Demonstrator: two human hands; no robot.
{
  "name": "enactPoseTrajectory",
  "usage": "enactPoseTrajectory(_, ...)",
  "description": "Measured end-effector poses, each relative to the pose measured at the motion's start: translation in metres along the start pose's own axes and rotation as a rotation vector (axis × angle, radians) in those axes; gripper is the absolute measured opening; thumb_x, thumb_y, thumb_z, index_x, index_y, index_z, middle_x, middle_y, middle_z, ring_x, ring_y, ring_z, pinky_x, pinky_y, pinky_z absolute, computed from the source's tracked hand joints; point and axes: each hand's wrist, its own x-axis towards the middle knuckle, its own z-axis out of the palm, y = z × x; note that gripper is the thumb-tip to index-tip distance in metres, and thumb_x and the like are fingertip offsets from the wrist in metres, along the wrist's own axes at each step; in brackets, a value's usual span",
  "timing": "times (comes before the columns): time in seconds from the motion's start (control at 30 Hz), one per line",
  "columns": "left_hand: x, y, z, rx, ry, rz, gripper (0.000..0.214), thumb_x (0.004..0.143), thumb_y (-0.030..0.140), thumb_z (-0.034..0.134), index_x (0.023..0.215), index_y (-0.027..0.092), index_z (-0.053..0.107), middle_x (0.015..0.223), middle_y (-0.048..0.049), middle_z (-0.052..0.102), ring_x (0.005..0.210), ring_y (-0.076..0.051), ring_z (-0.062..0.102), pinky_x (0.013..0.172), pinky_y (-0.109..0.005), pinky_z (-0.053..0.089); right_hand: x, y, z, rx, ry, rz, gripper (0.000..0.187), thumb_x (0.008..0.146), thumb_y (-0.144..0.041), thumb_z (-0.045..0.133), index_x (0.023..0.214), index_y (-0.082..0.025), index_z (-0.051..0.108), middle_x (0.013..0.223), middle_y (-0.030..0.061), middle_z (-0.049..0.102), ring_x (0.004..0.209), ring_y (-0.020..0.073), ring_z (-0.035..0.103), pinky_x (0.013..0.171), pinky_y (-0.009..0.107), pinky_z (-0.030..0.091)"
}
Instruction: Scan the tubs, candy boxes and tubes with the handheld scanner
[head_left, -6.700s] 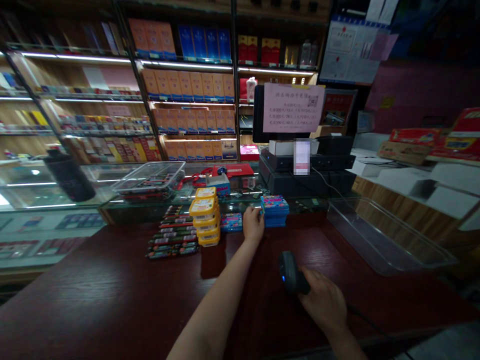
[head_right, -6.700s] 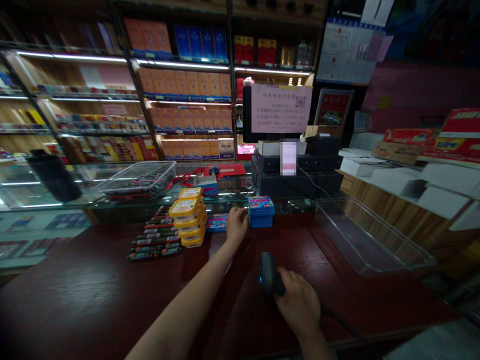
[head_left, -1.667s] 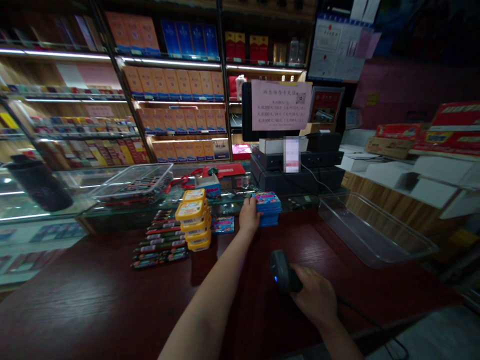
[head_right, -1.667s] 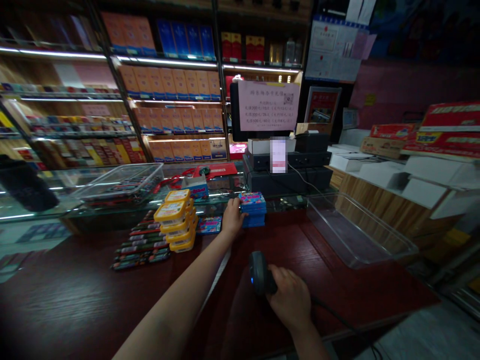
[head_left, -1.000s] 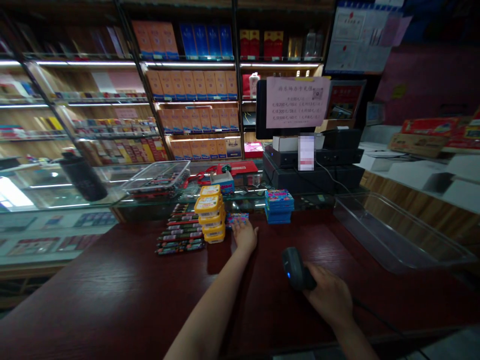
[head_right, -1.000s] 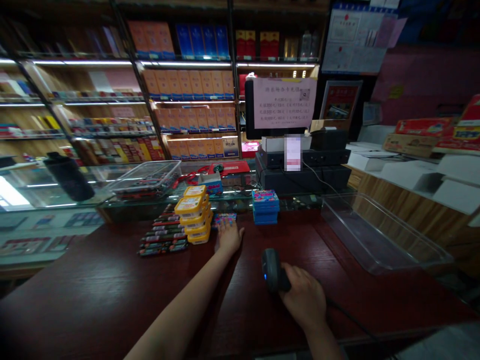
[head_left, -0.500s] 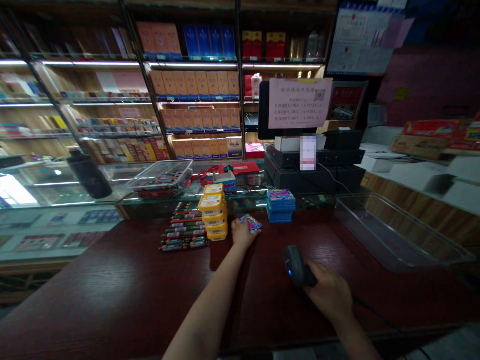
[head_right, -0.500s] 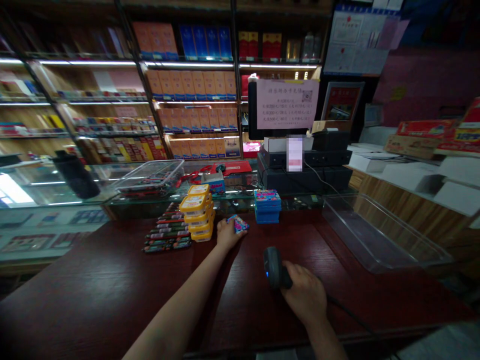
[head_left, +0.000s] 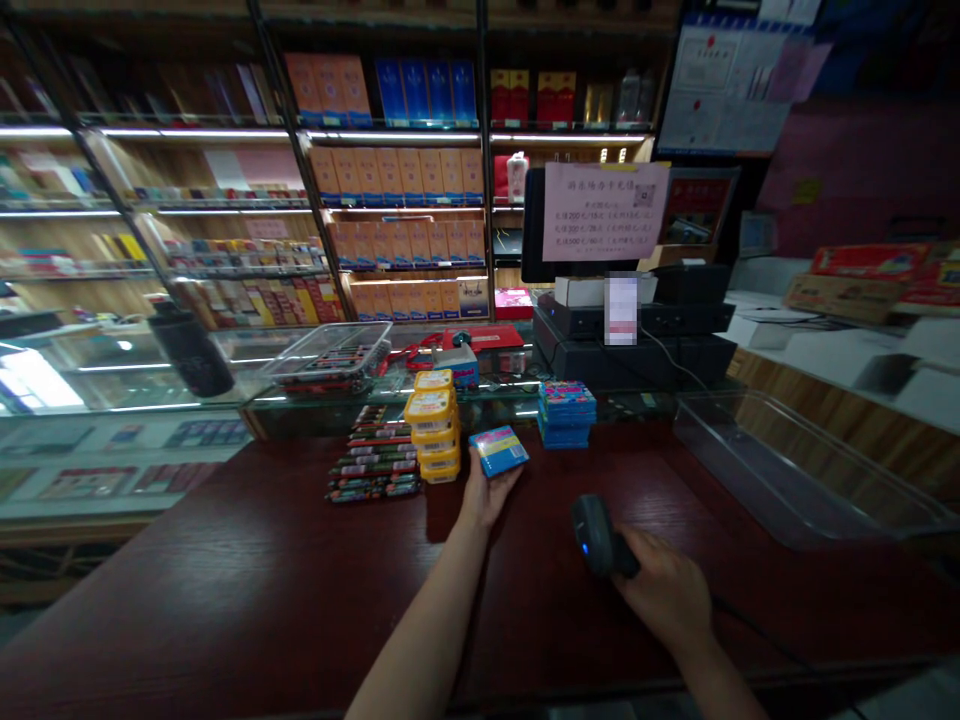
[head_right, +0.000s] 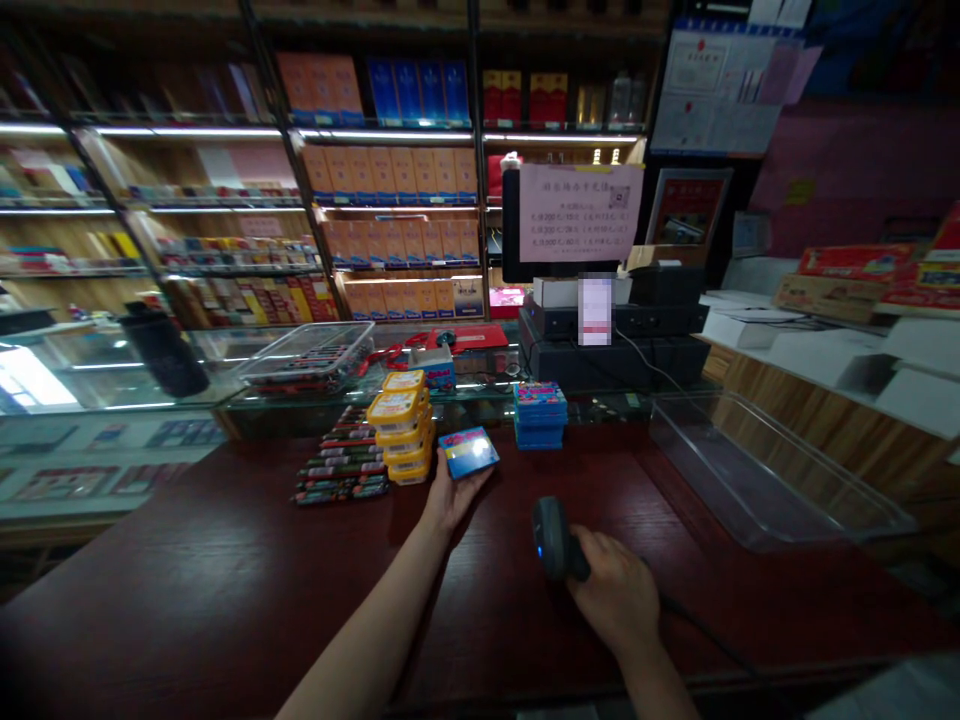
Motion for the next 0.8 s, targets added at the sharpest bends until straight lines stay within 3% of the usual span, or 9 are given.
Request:
enactPoseTrajectory(0.17, -0.001, -0.005, -0.008, 0.008, -0.021, 0.003, 0.048, 0.085, 0.051, 0.052, 0.123, 0.020, 0.048, 0.125, -0.0133, 0.058, 0.117, -0.028, 0.055, 0.096, -0.054, 0.045, 0.001, -0.007, -0.005, -0.001, -0.011, 0.043, 0.028, 0.075, -0.024, 0.053, 0.100, -0.025, 0.065, 0.094, 0.0022, 0.072, 0.079, 0.0186, 0.066, 0.068, 0.029, 0.046)
enactPoseTrajectory(0.3, -0.002, -0.006, -0.007, 0.021, -0.035, -0.001, 0.044, 0.083, 0.043, 0.060, 0.118, 0.018, 0.051, 0.120, -0.0128, 0.061, 0.115, -0.027, 0.057, 0.098, -0.053, 0.045, 0.005, -0.016, -0.018, 0.084, -0.121, 0.193, 0.026, 0.074, -0.030, 0.056, 0.098, -0.029, 0.066, 0.087, -0.0003, 0.073, 0.077, 0.0210, 0.068, 0.063, 0.029, 0.045)
enactPoseTrajectory(0.4, -0.003, -0.006, -0.006, -0.009, -0.009, -0.004, 0.046, 0.084, 0.049, 0.056, 0.118, 0.018, 0.050, 0.123, -0.0141, 0.059, 0.115, -0.029, 0.057, 0.095, -0.056, 0.045, 0.009, -0.027, -0.031, 0.315, -0.217, 0.266, 0.027, 0.072, -0.036, 0.061, 0.098, -0.029, 0.066, 0.088, 0.0005, 0.074, 0.080, 0.0228, 0.068, 0.065, 0.031, 0.047)
enactPoseTrajectory(0.53, -0.004, -0.005, -0.005, -0.020, -0.008, -0.006, 0.049, 0.084, 0.053, 0.052, 0.120, 0.019, 0.049, 0.129, -0.0154, 0.055, 0.118, -0.032, 0.054, 0.093, -0.061, 0.045, 0.012, -0.042, -0.040, 0.693, -0.232, 0.231, 0.036, 0.071, -0.040, 0.065, 0.101, -0.019, 0.065, 0.098, 0.0071, 0.072, 0.089, 0.0232, 0.066, 0.076, 0.032, 0.050)
enactPoseTrajectory(0.63, -0.004, -0.005, -0.005, -0.013, -0.001, 0.006, 0.050, 0.083, 0.053, 0.054, 0.119, 0.019, 0.050, 0.129, -0.0155, 0.055, 0.119, -0.032, 0.053, 0.093, -0.061, 0.044, 0.013, -0.049, -0.038, 0.785, -0.247, 0.290, 0.041, 0.069, -0.046, 0.066, 0.097, -0.016, 0.065, 0.080, 0.0053, 0.072, 0.078, 0.0224, 0.066, 0.068, 0.031, 0.052)
enactPoseTrajectory(0.73, -0.004, -0.006, -0.005, -0.018, -0.010, 0.000, 0.051, 0.082, 0.053, 0.056, 0.118, 0.018, 0.050, 0.130, -0.0161, 0.054, 0.118, -0.033, 0.053, 0.093, -0.061, 0.045, 0.013, -0.051, -0.035, 0.824, -0.268, 0.387, 0.044, 0.067, -0.052, 0.066, 0.094, -0.017, 0.065, 0.056, -0.0006, 0.063, 0.057, 0.0185, 0.062, 0.051, 0.028, 0.048)
enactPoseTrajectory(0.8, -0.004, -0.006, -0.004, -0.023, -0.004, -0.009, 0.051, 0.082, 0.053, 0.056, 0.118, 0.018, 0.050, 0.132, -0.0164, 0.053, 0.119, -0.033, 0.053, 0.093, -0.060, 0.045, 0.012, -0.051, -0.033, 0.852, -0.284, 0.425, 0.044, 0.068, -0.053, 0.066, 0.093, -0.017, 0.064, 0.050, -0.0031, 0.058, 0.048, 0.0157, 0.056, 0.046, 0.026, 0.044)
